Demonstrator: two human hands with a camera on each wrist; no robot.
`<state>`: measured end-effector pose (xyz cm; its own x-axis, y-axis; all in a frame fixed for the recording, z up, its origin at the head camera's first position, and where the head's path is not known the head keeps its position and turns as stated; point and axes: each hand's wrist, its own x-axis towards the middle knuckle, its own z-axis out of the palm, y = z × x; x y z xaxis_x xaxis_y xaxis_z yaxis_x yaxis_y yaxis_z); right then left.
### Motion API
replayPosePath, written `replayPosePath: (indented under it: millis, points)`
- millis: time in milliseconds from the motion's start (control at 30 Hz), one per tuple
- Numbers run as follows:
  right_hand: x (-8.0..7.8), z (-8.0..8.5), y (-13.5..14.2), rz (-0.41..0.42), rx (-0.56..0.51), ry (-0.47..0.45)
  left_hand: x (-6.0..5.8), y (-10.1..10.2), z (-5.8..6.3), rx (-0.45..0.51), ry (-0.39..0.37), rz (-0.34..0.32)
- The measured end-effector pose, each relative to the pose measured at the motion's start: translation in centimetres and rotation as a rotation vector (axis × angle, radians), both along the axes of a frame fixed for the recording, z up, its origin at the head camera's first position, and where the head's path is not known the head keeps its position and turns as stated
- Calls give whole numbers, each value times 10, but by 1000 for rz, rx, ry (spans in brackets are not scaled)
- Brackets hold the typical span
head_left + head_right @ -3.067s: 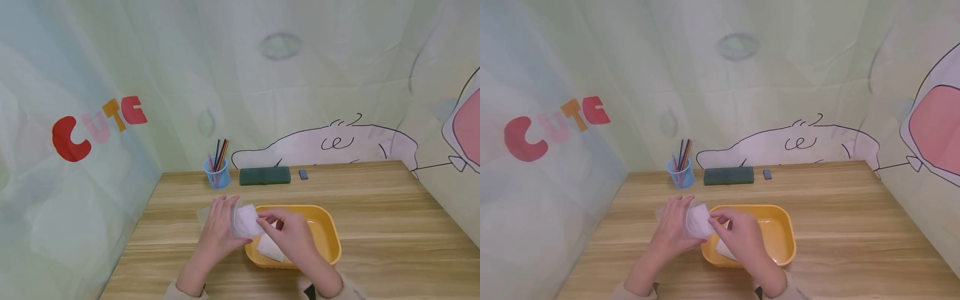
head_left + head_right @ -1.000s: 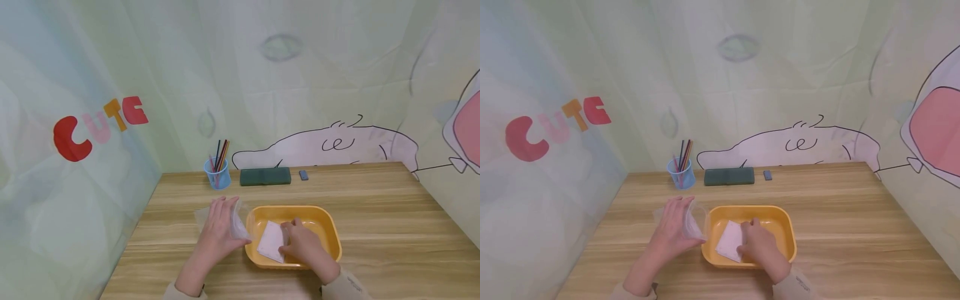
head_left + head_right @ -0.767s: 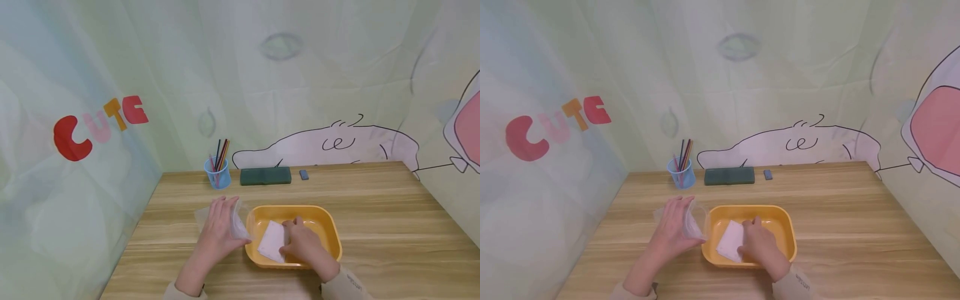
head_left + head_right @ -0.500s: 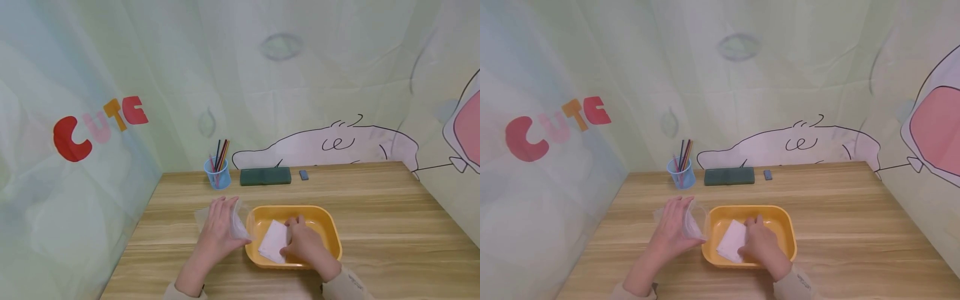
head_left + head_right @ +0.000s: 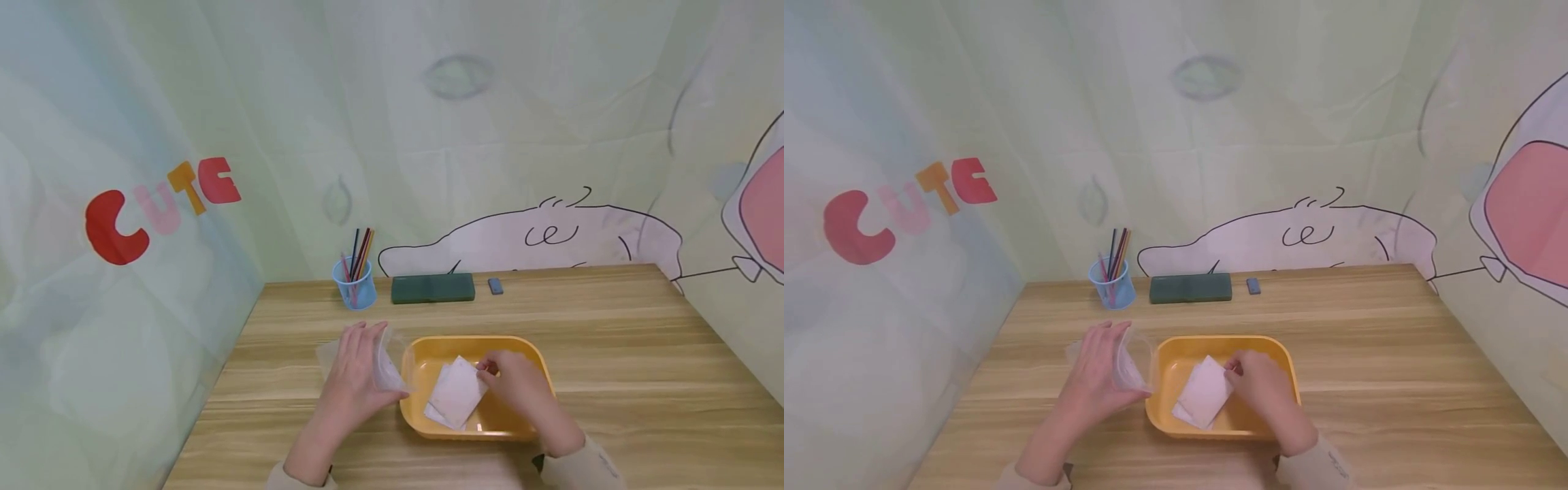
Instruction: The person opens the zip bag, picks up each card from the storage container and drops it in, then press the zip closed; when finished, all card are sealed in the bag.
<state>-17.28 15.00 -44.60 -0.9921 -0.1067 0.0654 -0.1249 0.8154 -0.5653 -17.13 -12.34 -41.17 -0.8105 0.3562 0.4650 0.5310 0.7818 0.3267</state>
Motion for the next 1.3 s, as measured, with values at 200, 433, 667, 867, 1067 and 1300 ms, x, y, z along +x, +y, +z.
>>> replayPosePath:
  millis: [200,433,667,867,1067,1300]
  points:
    - [4,17,7,-9,11,50,-1,-1,-1,4,-1,-4]
    - [10,41,12,-35,-32,110,-1,-1,-1,6,0,0]
    - [17,55,11,-98,-54,161,-1,-1,-1,10,5,-7]
    - [25,64,5,-157,-106,240,-2,-1,0,-6,10,-2]
    - [32,69,0,-196,-171,358,-2,0,0,-19,17,3]
    - [37,71,-5,-190,-280,459,-2,0,1,-18,14,2]
